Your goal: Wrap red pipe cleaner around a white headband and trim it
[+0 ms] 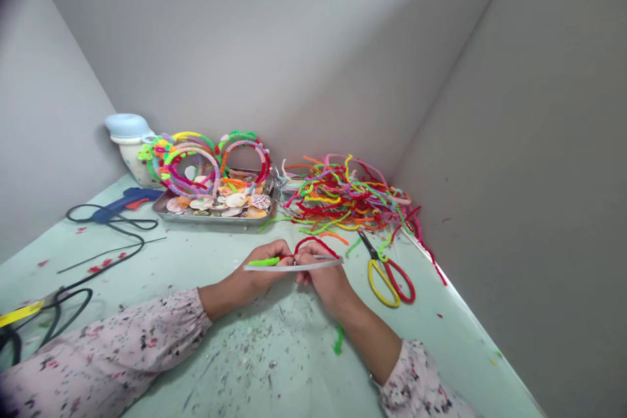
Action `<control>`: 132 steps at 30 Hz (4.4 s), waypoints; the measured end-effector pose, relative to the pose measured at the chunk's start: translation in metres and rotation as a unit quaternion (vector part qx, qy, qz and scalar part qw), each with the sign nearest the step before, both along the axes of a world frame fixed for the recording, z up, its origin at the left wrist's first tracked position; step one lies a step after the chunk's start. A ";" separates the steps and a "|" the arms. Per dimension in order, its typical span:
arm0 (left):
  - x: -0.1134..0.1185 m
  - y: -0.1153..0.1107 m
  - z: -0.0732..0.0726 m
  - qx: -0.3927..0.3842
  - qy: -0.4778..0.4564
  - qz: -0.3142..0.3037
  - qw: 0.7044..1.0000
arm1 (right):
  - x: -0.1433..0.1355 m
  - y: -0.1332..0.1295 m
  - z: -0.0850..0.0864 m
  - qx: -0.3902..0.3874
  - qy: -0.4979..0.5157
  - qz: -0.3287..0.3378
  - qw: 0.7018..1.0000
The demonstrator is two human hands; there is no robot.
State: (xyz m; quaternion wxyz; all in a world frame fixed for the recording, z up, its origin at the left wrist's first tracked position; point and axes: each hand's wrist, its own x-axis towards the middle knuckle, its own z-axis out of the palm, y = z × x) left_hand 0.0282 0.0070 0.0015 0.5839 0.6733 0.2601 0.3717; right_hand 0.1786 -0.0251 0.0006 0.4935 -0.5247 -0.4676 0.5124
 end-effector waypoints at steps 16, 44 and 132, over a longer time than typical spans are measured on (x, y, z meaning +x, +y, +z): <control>-0.003 0.005 -0.004 -0.069 0.009 0.049 0.996 | 0.003 0.001 -0.006 0.023 0.042 -0.008 0.999; -0.001 0.002 0.003 -0.044 0.030 0.088 0.995 | 0.002 0.001 -0.005 0.023 0.028 -0.021 0.999; -0.005 0.000 0.013 0.056 0.113 0.084 0.988 | -0.005 -0.008 0.010 0.031 -0.040 0.017 0.999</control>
